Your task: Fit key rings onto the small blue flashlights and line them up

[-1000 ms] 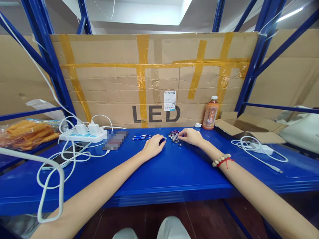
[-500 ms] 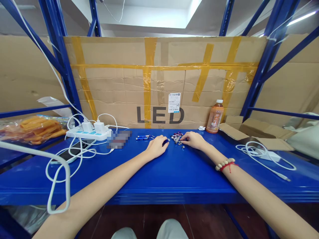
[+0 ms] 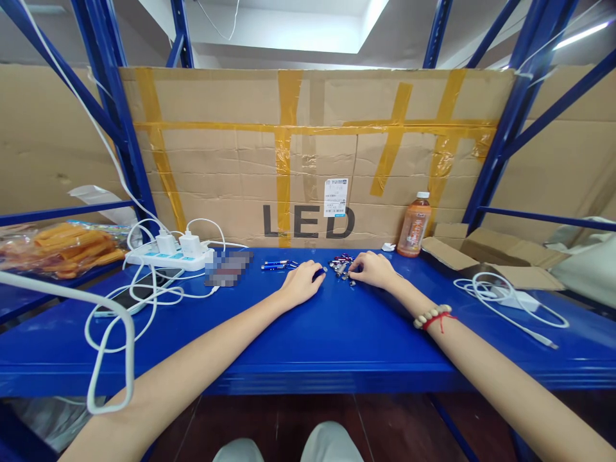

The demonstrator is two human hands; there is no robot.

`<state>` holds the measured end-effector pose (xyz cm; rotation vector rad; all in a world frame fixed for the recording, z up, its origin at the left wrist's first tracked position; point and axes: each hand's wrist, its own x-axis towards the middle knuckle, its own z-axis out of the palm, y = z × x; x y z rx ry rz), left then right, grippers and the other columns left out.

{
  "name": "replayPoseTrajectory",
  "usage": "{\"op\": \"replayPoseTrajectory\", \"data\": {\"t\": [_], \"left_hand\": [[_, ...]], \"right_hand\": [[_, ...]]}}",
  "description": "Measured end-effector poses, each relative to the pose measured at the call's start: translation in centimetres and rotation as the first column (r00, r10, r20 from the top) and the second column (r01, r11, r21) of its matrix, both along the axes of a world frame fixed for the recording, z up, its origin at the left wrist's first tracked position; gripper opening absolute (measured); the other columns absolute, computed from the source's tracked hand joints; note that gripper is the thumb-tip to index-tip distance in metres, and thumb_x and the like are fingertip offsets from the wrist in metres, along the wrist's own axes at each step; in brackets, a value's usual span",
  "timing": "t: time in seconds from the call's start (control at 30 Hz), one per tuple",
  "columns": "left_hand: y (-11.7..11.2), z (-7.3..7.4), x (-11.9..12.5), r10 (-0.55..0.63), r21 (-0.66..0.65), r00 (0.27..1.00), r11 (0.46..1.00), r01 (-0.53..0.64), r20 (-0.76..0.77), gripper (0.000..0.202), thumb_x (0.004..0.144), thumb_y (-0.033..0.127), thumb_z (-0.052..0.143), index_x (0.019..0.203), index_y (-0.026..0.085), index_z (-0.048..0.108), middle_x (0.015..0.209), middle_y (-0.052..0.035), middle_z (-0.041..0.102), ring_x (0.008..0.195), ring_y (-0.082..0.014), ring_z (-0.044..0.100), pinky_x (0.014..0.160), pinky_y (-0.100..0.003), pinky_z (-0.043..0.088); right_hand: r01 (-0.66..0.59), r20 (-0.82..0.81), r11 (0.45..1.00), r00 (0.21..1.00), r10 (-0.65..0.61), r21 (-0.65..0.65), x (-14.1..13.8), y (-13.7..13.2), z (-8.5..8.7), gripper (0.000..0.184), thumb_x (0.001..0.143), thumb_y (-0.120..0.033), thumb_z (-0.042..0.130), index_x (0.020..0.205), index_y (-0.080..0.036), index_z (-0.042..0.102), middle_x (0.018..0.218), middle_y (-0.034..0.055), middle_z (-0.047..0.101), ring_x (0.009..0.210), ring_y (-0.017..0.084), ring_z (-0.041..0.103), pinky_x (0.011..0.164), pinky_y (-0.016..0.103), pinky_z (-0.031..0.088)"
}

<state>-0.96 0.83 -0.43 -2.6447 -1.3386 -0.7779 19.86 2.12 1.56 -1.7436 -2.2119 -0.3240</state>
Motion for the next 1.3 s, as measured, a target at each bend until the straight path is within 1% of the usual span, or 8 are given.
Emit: {"op": "replayPoseTrajectory", "data": {"t": [0.13, 0.23, 0.33, 0.43, 0.5, 0.67, 0.93, 1.3], "left_hand": [[0.0, 0.1, 0.0, -0.006, -0.004, 1.0, 1.0, 0.006, -0.007, 0.024, 0.087, 0.033, 0.035, 0.089, 0.019, 0.054, 0.089, -0.0039, 0.057, 0.088, -0.0194, 0.054, 0.073, -0.03, 0.045], [-0.1, 0.1, 0.0, -0.01, -0.006, 1.0, 1.0, 0.01, -0.006, 0.024, 0.087, 0.033, 0.035, 0.09, 0.019, 0.054, 0.088, -0.0037, 0.057, 0.088, -0.0195, 0.054, 0.073, -0.03, 0.045], [-0.1, 0.1, 0.0, -0.014, 0.003, 1.0, 1.0, 0.014, -0.011, 0.024, 0.087, 0.033, 0.035, 0.09, 0.019, 0.053, 0.088, -0.0036, 0.057, 0.087, -0.019, 0.054, 0.072, -0.03, 0.045], [-0.1, 0.1, 0.1, -0.024, 0.014, 0.999, 1.0, 0.024, -0.025, 0.023, 0.088, 0.032, 0.035, 0.09, 0.019, 0.054, 0.087, -0.0035, 0.057, 0.086, -0.0185, 0.054, 0.073, -0.03, 0.045], [-0.2, 0.1, 0.1, -0.033, 0.015, 0.999, 0.999, 0.033, -0.029, 0.022, 0.087, 0.031, 0.036, 0.092, 0.018, 0.053, 0.087, -0.0037, 0.057, 0.087, -0.0186, 0.054, 0.075, -0.03, 0.044], [-0.1, 0.1, 0.1, -0.032, -0.003, 0.999, 0.999, 0.032, -0.023, 0.017, 0.086, 0.025, 0.038, 0.089, 0.015, 0.051, 0.088, -0.0054, 0.056, 0.087, -0.0185, 0.054, 0.075, -0.03, 0.045], [0.2, -0.2, 0.0, -0.101, 0.014, 0.995, 0.995, 0.101, 0.013, 0.016, 0.087, 0.025, 0.038, 0.091, 0.016, 0.051, 0.088, -0.0047, 0.056, 0.087, -0.018, 0.054, 0.076, -0.03, 0.045], [0.1, -0.1, 0.1, -0.069, 0.01, 0.997, 0.998, 0.069, 0.016, 0.015, 0.086, 0.023, 0.037, 0.089, 0.017, 0.05, 0.09, -0.0046, 0.056, 0.088, -0.0181, 0.053, 0.078, -0.031, 0.044]], "right_hand": [[0.025, -0.038, 0.995, 0.999, -0.021, 0.099, -0.1, -0.2, 0.3, 0.018, 0.068, -0.037, 0.057, 0.071, -0.025, 0.07, 0.086, 0.002, 0.066, 0.085, 0.019, 0.055, 0.069, 0.026, 0.038], [0.006, -0.091, 0.976, 0.996, 0.014, 0.216, -0.4, -0.5, 0.5, 0.018, 0.068, -0.038, 0.057, 0.069, -0.024, 0.069, 0.083, 0.0021, 0.066, 0.084, 0.019, 0.055, 0.069, 0.027, 0.04], [-0.09, -0.196, 0.934, 0.966, 0.166, 0.347, -1.4, -1.1, 0.6, 0.019, 0.071, -0.037, 0.056, 0.071, -0.023, 0.068, 0.082, 0.002, 0.065, 0.082, 0.017, 0.056, 0.068, 0.026, 0.042], [-0.28, -0.246, 0.849, 0.875, 0.418, 0.447, -2.9, -1.9, 0.7, 0.017, 0.074, -0.034, 0.055, 0.075, -0.021, 0.067, 0.084, 0.0028, 0.064, 0.079, 0.015, 0.057, 0.068, 0.024, 0.044], [-0.391, -0.225, 0.795, 0.816, 0.532, 0.463, -3.7, -2.4, 0.7, 0.016, 0.074, -0.032, 0.056, 0.078, -0.02, 0.067, 0.084, 0.0032, 0.063, 0.078, 0.014, 0.058, 0.068, 0.023, 0.045], [-0.508, -0.15, 0.741, 0.772, 0.618, 0.439, -4.4, -2.6, 0.2, 0.017, 0.078, -0.031, 0.054, 0.078, -0.021, 0.067, 0.084, 0.0038, 0.062, 0.077, 0.013, 0.058, 0.066, 0.023, 0.046], [-0.442, -0.209, 0.75, 0.776, 0.595, 0.492, -4.1, -2.5, 0.1, 0.015, 0.074, -0.03, 0.057, 0.082, -0.021, 0.066, 0.081, 0.0017, 0.064, 0.061, 0.009, 0.054, 0.054, 0.02, 0.042], [-0.459, -0.19, 0.782, 0.799, 0.571, 0.421, -4.2, -2.6, 0.2, 0.015, 0.073, -0.024, 0.056, 0.083, -0.021, 0.066, 0.076, -0.0004, 0.064, 0.057, 0.007, 0.051, 0.053, 0.018, 0.038]]}}
